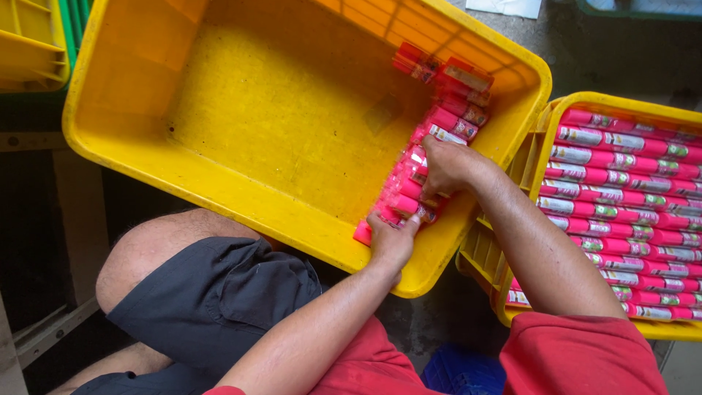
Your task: Sorting and packing small pink cosmetic products from a machine into yellow plastic crates.
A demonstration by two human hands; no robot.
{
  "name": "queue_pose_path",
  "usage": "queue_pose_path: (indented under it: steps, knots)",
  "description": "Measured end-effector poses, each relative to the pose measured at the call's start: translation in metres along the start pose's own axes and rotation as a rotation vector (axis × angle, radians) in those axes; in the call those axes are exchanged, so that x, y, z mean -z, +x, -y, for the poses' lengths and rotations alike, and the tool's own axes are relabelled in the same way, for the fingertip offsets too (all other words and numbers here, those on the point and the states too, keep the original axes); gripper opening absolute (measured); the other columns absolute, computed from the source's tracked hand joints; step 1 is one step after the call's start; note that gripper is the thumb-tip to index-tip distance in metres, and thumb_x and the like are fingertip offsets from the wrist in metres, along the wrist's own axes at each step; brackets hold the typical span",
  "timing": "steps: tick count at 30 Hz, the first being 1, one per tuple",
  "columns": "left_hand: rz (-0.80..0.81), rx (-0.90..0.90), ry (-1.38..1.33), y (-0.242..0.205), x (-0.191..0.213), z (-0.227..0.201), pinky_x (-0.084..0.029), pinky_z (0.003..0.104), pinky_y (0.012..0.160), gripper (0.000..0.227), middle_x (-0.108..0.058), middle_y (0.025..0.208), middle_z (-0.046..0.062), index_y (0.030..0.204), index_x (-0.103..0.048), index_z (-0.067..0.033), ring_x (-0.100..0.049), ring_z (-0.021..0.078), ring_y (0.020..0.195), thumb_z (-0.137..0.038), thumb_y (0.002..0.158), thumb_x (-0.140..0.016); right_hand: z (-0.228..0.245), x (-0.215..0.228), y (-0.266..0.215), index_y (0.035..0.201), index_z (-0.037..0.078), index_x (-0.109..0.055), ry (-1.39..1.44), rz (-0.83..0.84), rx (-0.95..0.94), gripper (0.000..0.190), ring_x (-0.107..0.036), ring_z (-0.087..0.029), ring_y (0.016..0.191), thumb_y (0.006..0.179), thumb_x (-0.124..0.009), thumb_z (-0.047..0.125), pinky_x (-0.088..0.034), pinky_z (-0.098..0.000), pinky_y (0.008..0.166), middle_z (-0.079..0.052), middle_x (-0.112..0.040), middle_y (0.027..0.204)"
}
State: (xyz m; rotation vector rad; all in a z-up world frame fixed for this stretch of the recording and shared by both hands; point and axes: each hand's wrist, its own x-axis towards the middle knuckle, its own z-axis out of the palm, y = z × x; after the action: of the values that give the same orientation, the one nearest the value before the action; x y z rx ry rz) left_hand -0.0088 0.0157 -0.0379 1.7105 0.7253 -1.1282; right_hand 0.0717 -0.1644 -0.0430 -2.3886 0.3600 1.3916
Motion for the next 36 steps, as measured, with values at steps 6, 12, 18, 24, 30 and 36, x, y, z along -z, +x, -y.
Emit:
queue_pose_path:
  steps: [6, 12, 18, 24, 30, 36]
  knots:
    - [0.045, -0.026, -0.187, 0.010, 0.000, 0.005, -0.058, 0.025, 0.074, 0.071, -0.065, 0.083, 0.009, 0.153, -0.022, 0.0019, -0.068, 0.0134, 0.075, -0.017, 0.100, -0.064, -0.011, -0.008, 0.019, 0.143, 0.009, -0.049, 0.012, 0.019, 0.005, 0.104, -0.063, -0.044, 0.126, 0.055, -0.098, 0.037, -0.048, -0.0553, 0.106, -0.024, -0.070, 0.126]
    - [0.126, -0.040, -0.315, 0.005, 0.000, -0.006, -0.054, 0.050, 0.104, 0.075, -0.051, 0.141, 0.035, 0.158, -0.014, -0.0047, -0.060, 0.0412, 0.129, -0.016, 0.103, -0.063, 0.000, 0.001, -0.002, 0.136, 0.006, -0.054, 0.036, 0.073, 0.087, 0.096, -0.065, -0.045, 0.123, 0.056, -0.099, 0.037, -0.050, -0.0546, 0.104, -0.027, -0.071, 0.119]
    - [0.158, -0.031, -0.445, 0.002, 0.000, -0.010, -0.049, 0.055, 0.108, 0.074, -0.037, 0.152, 0.034, 0.162, -0.009, -0.0075, -0.051, 0.0434, 0.137, -0.016, 0.106, -0.056, 0.001, -0.013, -0.002, 0.130, 0.007, -0.060, 0.072, 0.125, 0.124, 0.087, -0.065, -0.044, 0.121, 0.057, -0.097, 0.038, -0.052, -0.0540, 0.102, -0.028, -0.072, 0.116]
    - [0.257, -0.048, -0.607, 0.011, -0.004, 0.001, -0.048, 0.058, 0.108, 0.069, -0.042, 0.146, 0.029, 0.162, -0.007, -0.0159, -0.055, 0.0384, 0.129, -0.025, 0.109, -0.052, -0.006, -0.010, -0.004, 0.132, 0.009, -0.064, 0.272, 0.147, 0.139, 0.089, -0.071, -0.044, 0.110, 0.056, -0.101, 0.038, -0.056, -0.0514, 0.091, -0.029, -0.073, 0.107]
    - [0.297, -0.218, -0.697, 0.014, 0.002, 0.006, -0.055, 0.042, 0.098, 0.068, -0.046, 0.131, 0.012, 0.155, -0.016, -0.0109, -0.054, 0.0232, 0.113, -0.039, 0.108, -0.055, 0.033, 0.009, -0.058, 0.141, 0.003, -0.059, 0.636, 0.120, 0.101, 0.087, -0.073, -0.036, 0.083, 0.064, -0.095, 0.017, -0.059, -0.0406, 0.063, -0.028, -0.071, 0.092]
    - [0.462, -0.418, -0.949, 0.001, 0.040, -0.040, -0.063, 0.046, 0.081, 0.061, -0.061, 0.124, 0.014, 0.146, -0.037, -0.0160, -0.068, 0.0283, 0.102, -0.039, 0.099, -0.068, 0.058, 0.053, -0.079, 0.133, 0.000, -0.060, 0.791, -0.182, 0.289, 0.089, -0.066, -0.028, 0.051, 0.055, -0.099, 0.011, -0.052, -0.0363, 0.036, -0.024, -0.065, 0.068]
